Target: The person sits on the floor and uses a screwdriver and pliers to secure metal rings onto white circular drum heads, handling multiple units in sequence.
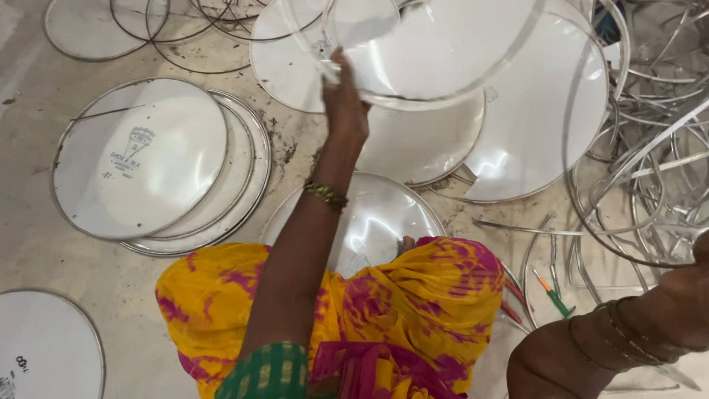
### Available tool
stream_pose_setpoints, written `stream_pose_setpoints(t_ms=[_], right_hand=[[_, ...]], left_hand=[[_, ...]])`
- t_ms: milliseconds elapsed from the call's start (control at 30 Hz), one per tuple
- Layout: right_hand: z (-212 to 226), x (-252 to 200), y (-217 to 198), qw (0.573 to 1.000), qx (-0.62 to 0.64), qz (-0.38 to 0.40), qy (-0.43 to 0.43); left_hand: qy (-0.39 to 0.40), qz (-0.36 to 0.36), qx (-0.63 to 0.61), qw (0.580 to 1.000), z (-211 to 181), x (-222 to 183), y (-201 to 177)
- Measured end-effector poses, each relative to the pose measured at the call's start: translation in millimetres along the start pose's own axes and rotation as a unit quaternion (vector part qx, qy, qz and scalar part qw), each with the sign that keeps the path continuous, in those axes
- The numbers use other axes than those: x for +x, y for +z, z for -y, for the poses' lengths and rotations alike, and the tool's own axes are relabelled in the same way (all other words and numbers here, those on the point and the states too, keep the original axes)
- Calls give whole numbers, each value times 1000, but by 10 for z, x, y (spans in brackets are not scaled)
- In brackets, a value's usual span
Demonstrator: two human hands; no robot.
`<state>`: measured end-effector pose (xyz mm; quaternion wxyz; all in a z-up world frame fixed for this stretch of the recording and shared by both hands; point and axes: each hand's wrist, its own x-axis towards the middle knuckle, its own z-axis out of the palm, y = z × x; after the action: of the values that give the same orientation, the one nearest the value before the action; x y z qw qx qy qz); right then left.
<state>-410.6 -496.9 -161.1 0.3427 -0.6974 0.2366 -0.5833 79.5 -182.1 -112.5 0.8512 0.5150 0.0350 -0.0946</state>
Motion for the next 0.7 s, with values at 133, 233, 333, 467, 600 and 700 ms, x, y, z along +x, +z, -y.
stream_pose_setpoints(t_ms=[133,233,333,467,600,700], right_hand=[[-82,-195,-121,1000,-12,16,-22],[77,-183,68,999,2,28,-34],[577,-76,377,998,56,35,-1],[1576,-19,1048,948,306,46,71],[2360,-47,1661,904,410,79,92],[2474,-57,2058,926,355,67,112]], left_hand=[[-118,37,172,977,578,-136,-60],[-186,68,257,946,1050,-381,-251],[-229,211,184,932,1317,-642,-411],[-214,273,-9,938,1218,-932,-418],[-185,239,-118,946,827,-1191,-673],[-146,184,-92,968,416,-1293,-1079]])
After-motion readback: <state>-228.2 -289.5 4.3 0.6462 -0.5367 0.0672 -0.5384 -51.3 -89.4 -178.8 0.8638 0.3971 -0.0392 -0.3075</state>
